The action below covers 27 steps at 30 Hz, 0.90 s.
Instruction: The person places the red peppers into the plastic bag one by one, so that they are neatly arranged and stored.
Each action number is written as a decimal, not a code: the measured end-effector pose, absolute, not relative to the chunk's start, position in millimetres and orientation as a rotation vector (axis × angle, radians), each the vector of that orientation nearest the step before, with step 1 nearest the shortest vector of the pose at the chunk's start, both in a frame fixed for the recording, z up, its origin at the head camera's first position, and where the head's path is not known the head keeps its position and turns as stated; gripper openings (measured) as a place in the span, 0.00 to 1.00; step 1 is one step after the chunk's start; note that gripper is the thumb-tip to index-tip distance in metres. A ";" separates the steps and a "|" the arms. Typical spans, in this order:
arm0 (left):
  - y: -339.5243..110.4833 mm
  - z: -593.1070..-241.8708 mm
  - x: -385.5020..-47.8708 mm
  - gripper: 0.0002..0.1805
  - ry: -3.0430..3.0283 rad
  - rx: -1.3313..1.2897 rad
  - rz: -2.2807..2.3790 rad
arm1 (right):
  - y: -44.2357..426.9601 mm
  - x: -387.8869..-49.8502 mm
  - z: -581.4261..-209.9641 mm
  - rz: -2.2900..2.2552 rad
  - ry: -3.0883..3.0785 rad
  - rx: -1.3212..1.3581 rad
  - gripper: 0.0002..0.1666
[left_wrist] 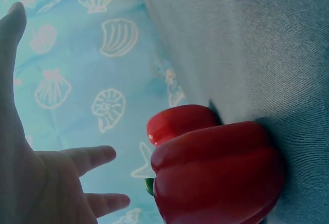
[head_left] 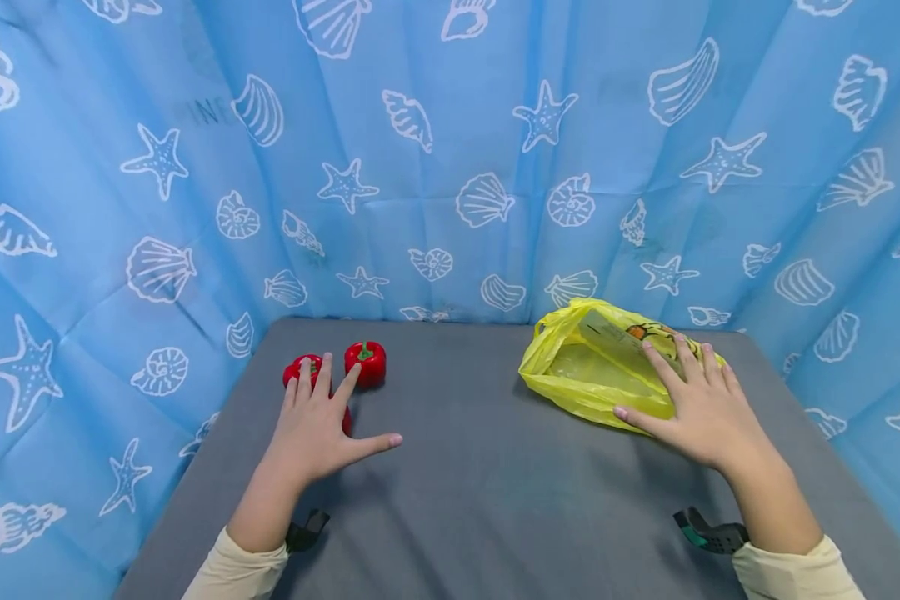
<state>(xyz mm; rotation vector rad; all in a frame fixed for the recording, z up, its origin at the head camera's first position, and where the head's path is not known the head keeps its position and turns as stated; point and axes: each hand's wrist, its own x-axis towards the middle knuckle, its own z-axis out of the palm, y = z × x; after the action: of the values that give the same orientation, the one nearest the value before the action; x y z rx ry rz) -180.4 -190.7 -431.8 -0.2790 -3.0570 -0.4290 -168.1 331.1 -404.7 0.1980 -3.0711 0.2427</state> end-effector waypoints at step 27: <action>-191.5 -431.2 -174.0 0.70 -3.107 -0.197 -0.448 | 327.2 -178.1 -405.3 0.198 -3.070 0.263 0.67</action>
<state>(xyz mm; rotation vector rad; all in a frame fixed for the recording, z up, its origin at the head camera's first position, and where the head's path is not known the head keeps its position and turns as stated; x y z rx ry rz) -174.0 -191.5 -431.2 -0.1965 -3.1072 -0.4482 -178.1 327.2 -405.3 0.2634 -3.0705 0.1979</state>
